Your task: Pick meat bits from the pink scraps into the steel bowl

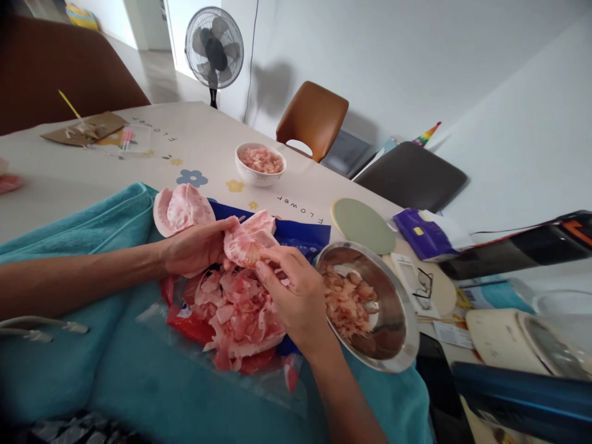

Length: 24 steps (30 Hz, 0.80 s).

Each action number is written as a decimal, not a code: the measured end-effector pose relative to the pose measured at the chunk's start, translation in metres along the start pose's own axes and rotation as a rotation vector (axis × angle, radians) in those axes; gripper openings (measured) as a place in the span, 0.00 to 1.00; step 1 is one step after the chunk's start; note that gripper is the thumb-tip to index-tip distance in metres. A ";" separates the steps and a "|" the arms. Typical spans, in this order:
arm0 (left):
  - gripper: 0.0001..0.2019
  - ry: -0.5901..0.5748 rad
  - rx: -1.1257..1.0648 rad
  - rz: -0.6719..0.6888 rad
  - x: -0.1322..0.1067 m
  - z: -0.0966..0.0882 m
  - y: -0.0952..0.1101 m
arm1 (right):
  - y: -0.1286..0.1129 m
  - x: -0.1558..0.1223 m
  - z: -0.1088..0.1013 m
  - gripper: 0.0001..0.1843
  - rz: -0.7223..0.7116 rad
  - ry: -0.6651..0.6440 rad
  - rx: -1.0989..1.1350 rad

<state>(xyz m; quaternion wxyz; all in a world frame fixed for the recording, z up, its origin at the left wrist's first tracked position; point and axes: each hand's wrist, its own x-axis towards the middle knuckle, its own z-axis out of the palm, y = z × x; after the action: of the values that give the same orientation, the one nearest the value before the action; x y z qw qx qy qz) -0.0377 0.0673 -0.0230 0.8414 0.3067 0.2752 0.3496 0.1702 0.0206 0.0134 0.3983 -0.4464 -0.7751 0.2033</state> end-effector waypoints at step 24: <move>0.15 -0.041 0.074 0.091 -0.009 0.012 -0.015 | -0.009 -0.007 0.031 0.07 -0.160 0.163 -0.377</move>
<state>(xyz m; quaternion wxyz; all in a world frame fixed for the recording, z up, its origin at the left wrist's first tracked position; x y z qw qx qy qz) -0.0284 0.0480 -0.0236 0.8182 0.3569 0.2564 0.3707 0.1429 0.0115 -0.0018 0.3840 -0.4649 -0.7976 -0.0142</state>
